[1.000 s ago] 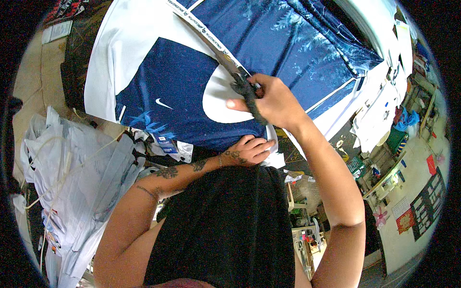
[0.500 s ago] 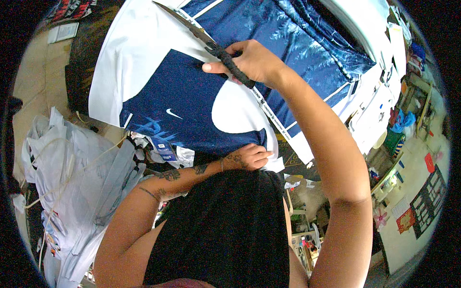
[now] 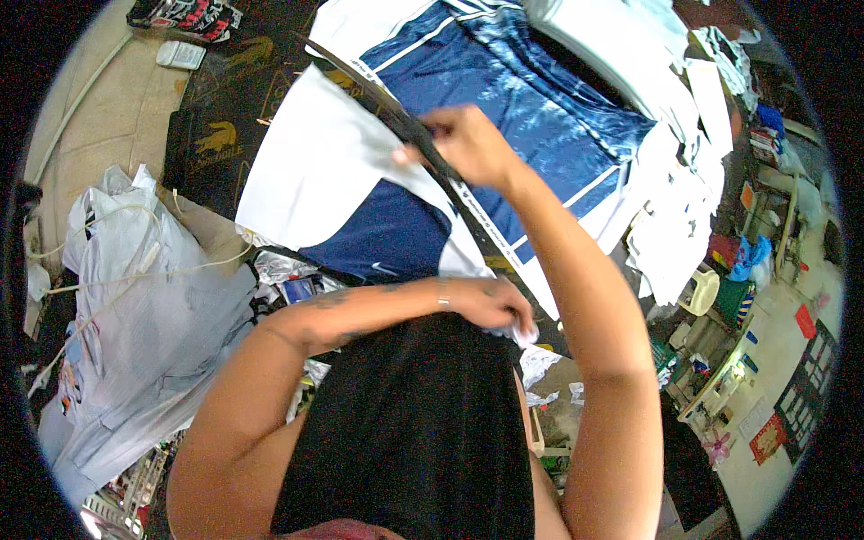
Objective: The person uses shears to cut a large white sheet of fabric on a table, then places a blue and white patterned garment on top and cuts along its edges. The person repeatedly folds and cuts the white fabric, stacking the cut pieces on the table.
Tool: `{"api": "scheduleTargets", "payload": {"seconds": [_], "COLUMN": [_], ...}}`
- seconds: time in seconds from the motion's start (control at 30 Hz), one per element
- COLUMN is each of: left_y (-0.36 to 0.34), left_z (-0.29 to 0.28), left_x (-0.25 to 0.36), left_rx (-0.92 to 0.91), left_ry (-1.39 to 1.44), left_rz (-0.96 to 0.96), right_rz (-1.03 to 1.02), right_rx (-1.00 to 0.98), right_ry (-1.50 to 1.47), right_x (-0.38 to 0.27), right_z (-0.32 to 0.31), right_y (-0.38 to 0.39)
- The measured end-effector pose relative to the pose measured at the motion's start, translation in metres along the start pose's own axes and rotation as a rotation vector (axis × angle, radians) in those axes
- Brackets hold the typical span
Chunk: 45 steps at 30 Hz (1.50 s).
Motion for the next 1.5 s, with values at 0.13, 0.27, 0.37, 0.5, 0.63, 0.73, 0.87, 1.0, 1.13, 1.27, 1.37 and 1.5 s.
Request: {"api": "scheduleTargets", "payload": {"seconds": [0.13, 0.27, 0.37, 0.5, 0.63, 0.73, 0.87, 1.0, 1.13, 1.27, 1.37, 1.5], "left_y": [0.106, 0.156, 0.106, -0.044, -0.143, -0.144, -0.025, 0.060, 0.076, 0.037, 0.025, 0.013], "left_z": [-0.037, -0.029, -0.004, 0.045, 0.019, -0.023, -0.045, -0.022, -0.020, -0.011, 0.005, 0.046], "left_x": [0.058, 0.051, 0.036, 0.074, 0.133, 0.126, 0.041, 0.028, 0.080, 0.177, 0.248, 0.314], "left_rx": [0.455, 0.217, 0.125, -0.232, 0.379, 0.538, 0.455, 0.296, -0.223, 0.107, 0.273, 0.274], "left_ry": [-1.162, -1.317, -1.029, -0.784, -0.001, -0.404, -1.874, -1.542, -1.061, -0.705, -0.634, -0.787], "left_rz": [0.026, -0.344, -0.737, -0.316, 0.087, 0.141, -0.792, -0.449, -1.270, -0.865, -0.657, -0.812], "right_rz": [0.025, 0.368, 0.700, 0.757, 0.381, -0.205, -0.149, -0.539, 0.176, 0.442, 0.154, -0.453], "right_rx": [0.235, 0.642, 0.860, 0.905, 1.036, 0.712, 0.654, 0.810, 0.518, 0.037, 0.076, 1.211], "right_ry": [-0.211, -0.180, 0.116, 0.204, 0.281, -0.880, -0.991, -1.491, -0.632, -0.162, 0.052, -0.351], "right_x": [0.079, 0.188, 0.258, 0.317, 0.302, 0.246, 0.151, 0.126, 0.165, 0.173, 0.140, 0.089], "right_z": [0.000, 0.018, 0.012, 0.004, 0.039, 0.092, 0.115, 0.076, 0.094, 0.137, 0.074, -0.136], "right_y": [0.182, 0.343, 0.409, 0.442, 0.444, 0.421, 0.433, 0.483, 0.455, 0.382, 0.361, 0.373]}}
Point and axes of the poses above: each hand's wrist, its own y-axis away from the middle knuckle, its own z-axis out of the palm, x = y × z, the point moved 4 cm from there along -y, towards the middle knuckle, and after that the axes turned 7 degrees about y, right-handed, at the moved point
